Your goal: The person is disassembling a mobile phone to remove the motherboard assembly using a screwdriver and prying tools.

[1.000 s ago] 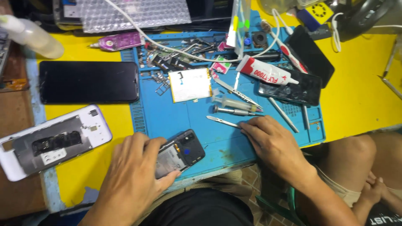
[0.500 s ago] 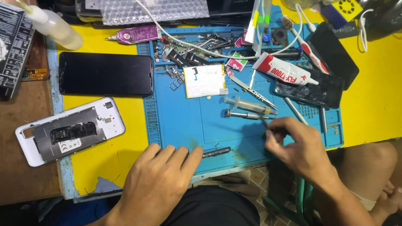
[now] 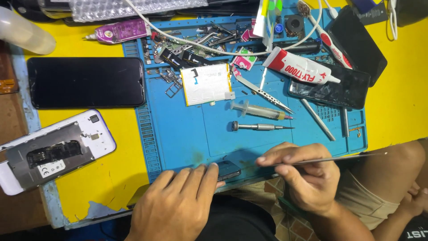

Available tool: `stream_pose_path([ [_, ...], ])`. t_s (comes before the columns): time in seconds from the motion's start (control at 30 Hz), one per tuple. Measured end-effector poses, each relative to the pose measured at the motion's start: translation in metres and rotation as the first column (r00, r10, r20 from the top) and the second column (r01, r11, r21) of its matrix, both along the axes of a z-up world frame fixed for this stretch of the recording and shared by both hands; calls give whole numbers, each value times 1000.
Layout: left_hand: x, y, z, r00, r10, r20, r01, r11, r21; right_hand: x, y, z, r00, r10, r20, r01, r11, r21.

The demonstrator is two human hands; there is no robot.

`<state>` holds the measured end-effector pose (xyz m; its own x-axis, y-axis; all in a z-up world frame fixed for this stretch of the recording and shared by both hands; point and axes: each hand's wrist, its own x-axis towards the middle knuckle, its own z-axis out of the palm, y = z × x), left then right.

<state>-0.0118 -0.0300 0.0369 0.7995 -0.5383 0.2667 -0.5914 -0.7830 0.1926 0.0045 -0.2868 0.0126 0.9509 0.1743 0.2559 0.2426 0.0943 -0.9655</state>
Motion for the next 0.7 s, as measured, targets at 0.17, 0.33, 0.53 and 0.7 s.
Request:
stream_pose_path([
  [0.17,3,0,1,999,-1,39,1,1000,-12,-3,12,0,998,68,-17,-67,997,47],
  [0.33,5,0,2,999,5,44,-4,1000,-19,-3,14,1,992,125,4,-125,987,102],
  [0.53,3,1,0,1000,-2,27,3,999,-34,-2,13,8,991,136,14,-136,990,-27],
  [0.7,2,0,-1,999,11,42,-9,999,-46,3,13,12,988,152,9,-151,985,-80],
])
